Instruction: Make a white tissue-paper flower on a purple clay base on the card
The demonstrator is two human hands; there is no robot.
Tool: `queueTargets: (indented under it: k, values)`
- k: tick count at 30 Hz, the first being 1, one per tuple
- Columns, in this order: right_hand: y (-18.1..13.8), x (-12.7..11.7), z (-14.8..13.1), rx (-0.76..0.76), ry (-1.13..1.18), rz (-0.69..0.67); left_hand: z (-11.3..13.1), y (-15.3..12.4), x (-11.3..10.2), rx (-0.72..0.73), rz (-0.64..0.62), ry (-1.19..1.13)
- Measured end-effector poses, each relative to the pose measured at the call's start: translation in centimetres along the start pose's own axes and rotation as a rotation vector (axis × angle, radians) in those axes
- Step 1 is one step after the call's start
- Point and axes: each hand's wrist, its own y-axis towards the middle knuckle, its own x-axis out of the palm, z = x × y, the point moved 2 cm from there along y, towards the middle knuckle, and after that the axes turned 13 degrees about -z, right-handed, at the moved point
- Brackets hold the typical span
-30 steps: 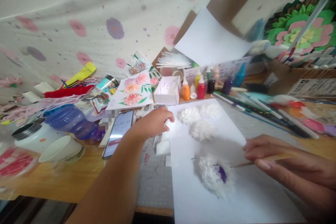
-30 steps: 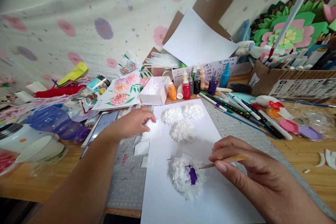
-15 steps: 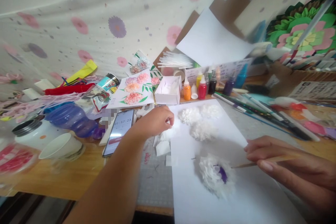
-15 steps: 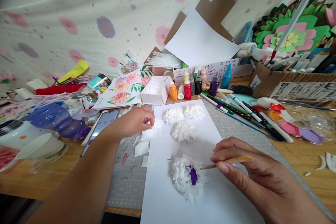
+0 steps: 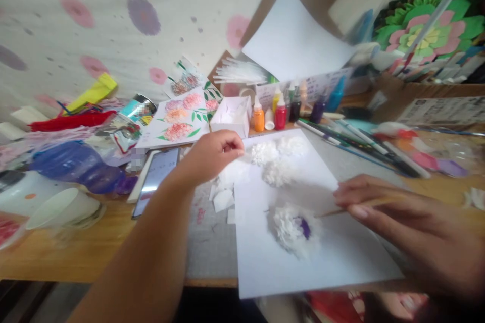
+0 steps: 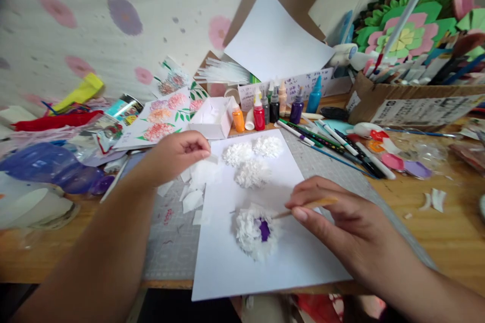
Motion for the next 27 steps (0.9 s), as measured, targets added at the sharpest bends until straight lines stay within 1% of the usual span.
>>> queueTargets:
  k: [2, 3, 5, 7, 9, 11, 14, 16, 19, 20, 22, 24, 27]
  values:
    - [0.3, 0.1, -0.3, 0.042, 0.029, -0.038, 0.7, 0.0, 0.5, 0.012, 0.000, -0.160]
    - [0.4, 0.2, -0.4, 0.054, 0.050, -0.053, 1.2, 0.0, 0.9, 0.031, -0.027, -0.227]
    - [0.4, 0.6, -0.5, 0.062, 0.087, -0.074, 2.3, 0.1, 2.0, 0.081, -0.138, -0.339]
    - [0.3, 0.9, -0.3, 0.058, 0.101, -0.087, 3.4, 0.1, 3.3, 0.121, -0.288, -0.444]
    - [0.2, 1.3, -0.2, 0.053, 0.103, -0.097, 4.3, 0.0, 4.4, 0.143, -0.412, -0.545]
    - [0.2, 1.5, -0.1, 0.051, 0.112, -0.120, 4.7, 0.0, 5.1, 0.144, -0.483, -0.619]
    - [0.2, 2.0, -0.3, 0.049, 0.148, -0.193, 4.7, 0.1, 5.4, 0.134, -0.493, -0.677]
    - [0.2, 2.3, -0.5, 0.040, 0.162, -0.221, 4.8, 0.2, 5.6, 0.131, -0.455, -0.719]
    - [0.2, 2.5, -0.7, 0.013, 0.163, -0.217, 5.0, 0.4, 6.2, 0.111, -0.397, -0.792]
    - [0.2, 2.6, -0.7, 0.009, 0.163, -0.224, 5.1, 0.4, 6.6, 0.096, -0.403, -0.803]
    - [0.1, 2.7, -0.6, 0.015, 0.164, -0.255, 5.3, 0.4, 7.5, 0.051, -0.460, -0.783]
    - [0.0, 2.8, -0.6, 0.024, 0.160, -0.278, 5.3, 0.3, 8.3, 0.008, -0.510, -0.722]
    - [0.0, 2.5, -0.8, 0.022, 0.139, -0.268, 5.2, 0.3, 8.9, -0.035, -0.541, -0.622]
